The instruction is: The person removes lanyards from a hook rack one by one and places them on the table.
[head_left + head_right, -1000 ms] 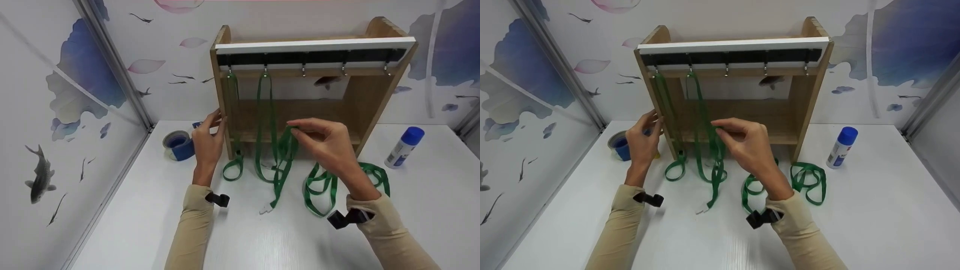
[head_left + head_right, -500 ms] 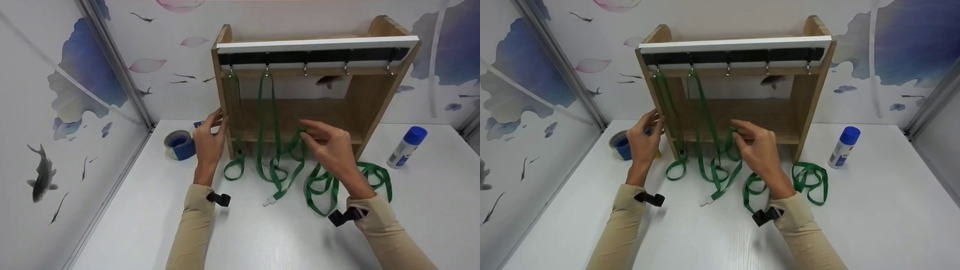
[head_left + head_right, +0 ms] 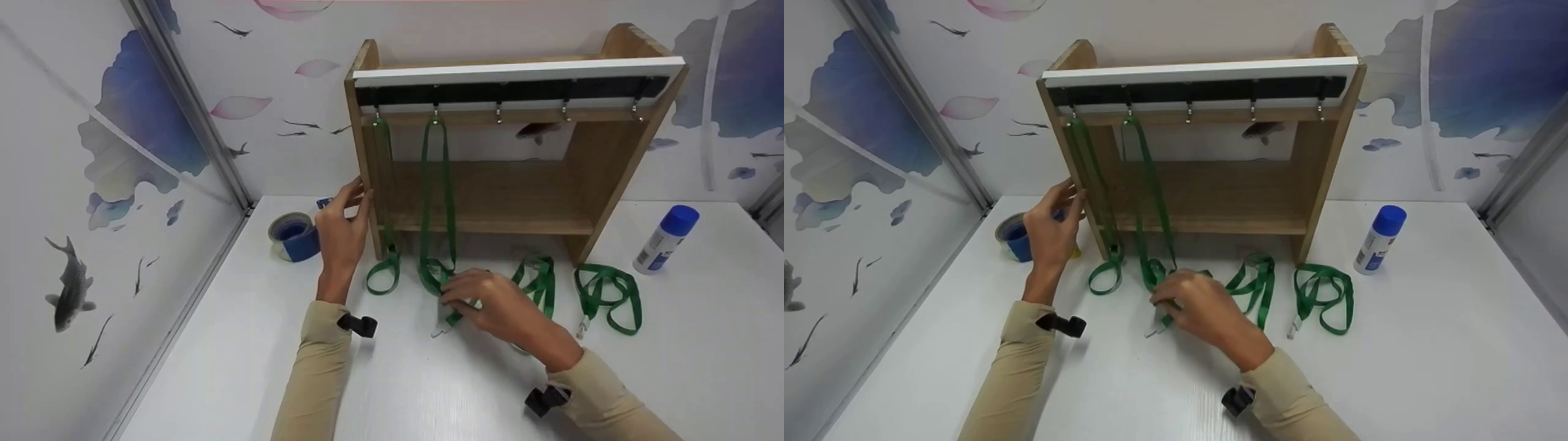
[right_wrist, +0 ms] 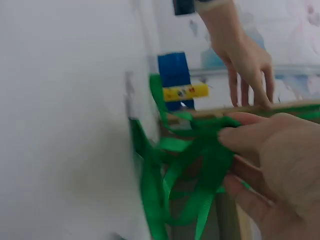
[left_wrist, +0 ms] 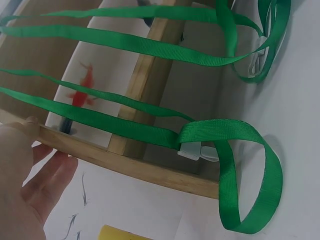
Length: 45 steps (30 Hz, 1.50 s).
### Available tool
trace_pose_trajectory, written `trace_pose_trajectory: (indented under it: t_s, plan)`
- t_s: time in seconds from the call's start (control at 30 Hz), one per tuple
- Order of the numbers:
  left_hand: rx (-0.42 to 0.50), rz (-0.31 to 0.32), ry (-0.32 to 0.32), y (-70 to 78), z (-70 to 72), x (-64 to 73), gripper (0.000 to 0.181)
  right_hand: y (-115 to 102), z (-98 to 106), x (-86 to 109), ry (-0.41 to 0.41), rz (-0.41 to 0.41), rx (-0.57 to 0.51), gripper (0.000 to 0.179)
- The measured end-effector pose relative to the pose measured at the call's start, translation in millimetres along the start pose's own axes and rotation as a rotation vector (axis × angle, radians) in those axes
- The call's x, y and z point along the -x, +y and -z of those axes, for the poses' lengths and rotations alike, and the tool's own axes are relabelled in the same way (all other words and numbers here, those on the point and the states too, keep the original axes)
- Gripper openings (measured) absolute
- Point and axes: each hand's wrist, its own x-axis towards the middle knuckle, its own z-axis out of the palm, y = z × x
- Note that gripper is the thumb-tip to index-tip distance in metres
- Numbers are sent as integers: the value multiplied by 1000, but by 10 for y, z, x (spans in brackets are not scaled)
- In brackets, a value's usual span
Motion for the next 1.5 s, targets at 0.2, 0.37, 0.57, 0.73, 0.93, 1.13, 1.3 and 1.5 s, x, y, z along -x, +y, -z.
trace_pose_trajectory:
  t_s: [0.2,0.37,0.57,0.73,0.93,1.13,1.3,1.5]
  plan:
    - [4,17,4,1,5,6,36,-73,-186,113,-58,38,136,17]
    - [3,17,-3,5,7,18,37,-91,-233,170,-36,6,195,30]
    - [-1,13,-3,14,9,7,35,-102,-247,167,-37,7,176,24]
    - [1,13,-1,21,12,-2,35,-94,-266,152,-101,29,117,18]
    - [-4,28,-3,20,8,2,36,-112,-237,167,-179,-15,96,20]
    - [-13,25,-3,10,-9,12,37,-148,-219,188,-230,-13,45,24]
    - [-19,25,-2,6,-17,14,37,-179,-189,182,-289,-16,-20,31]
    - [-3,11,2,1,-17,13,36,-145,11,180,-283,-42,-64,38]
